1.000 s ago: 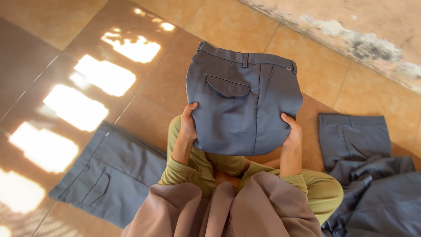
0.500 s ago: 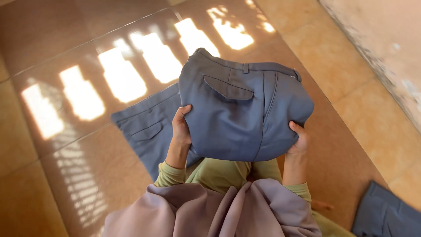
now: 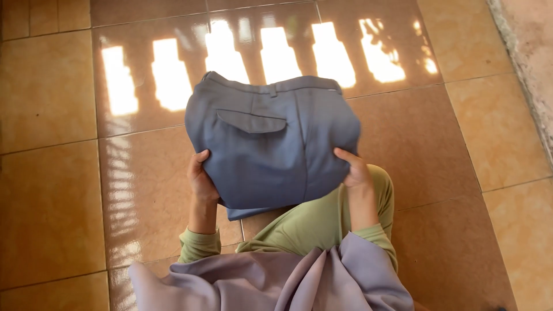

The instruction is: Folding grey pants into a neat rectangular shape while sitting on the floor.

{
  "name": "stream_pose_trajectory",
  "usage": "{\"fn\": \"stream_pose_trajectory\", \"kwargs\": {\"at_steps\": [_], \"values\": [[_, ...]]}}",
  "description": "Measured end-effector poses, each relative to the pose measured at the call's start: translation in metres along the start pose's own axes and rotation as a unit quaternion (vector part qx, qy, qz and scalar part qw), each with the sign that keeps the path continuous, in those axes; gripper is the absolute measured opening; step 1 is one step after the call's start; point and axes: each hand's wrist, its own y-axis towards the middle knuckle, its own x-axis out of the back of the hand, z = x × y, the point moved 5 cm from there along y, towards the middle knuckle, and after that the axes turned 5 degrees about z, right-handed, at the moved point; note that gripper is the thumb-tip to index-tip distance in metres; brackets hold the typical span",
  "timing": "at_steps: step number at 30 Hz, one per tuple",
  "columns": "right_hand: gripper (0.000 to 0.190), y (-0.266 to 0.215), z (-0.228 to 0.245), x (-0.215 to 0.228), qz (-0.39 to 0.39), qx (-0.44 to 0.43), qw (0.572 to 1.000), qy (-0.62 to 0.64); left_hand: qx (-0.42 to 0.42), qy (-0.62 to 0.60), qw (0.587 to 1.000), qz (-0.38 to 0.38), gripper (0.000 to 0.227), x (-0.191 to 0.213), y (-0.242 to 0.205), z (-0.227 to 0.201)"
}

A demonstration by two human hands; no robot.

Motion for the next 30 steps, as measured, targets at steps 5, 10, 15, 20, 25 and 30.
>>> {"fn": "stream_pose_trajectory", "kwargs": {"at_steps": [5,10,15,20,25,30], "values": [[0.042,0.07,-0.121,0.079,-0.056,-0.144,0.945,-0.288,0.074,0.11,0.98,-0.151,0.063,0.105,0.05,0.055],[0.051,0.101,-0.159,0.131,0.011,-0.161,0.733,-0.661,0.159,0.282,0.934,-0.149,0.099,0.174,0.06,0.09],[0.063,0.08,-0.148,0.122,0.015,-0.207,0.683,-0.701,0.153,0.397,0.902,-0.079,0.09,0.2,0.067,0.087],[0.073,0.055,-0.139,0.085,0.033,-0.274,0.657,-0.701,0.173,0.398,0.896,-0.094,0.091,0.215,0.072,0.082],[0.079,0.057,-0.146,0.087,0.039,-0.283,0.638,-0.715,0.155,0.435,0.884,-0.075,0.084,0.235,0.087,0.092],[0.087,0.055,-0.132,0.045,-0.021,-0.198,0.811,-0.551,0.09,0.278,0.951,-0.098,0.089,0.184,0.099,0.058]]}}
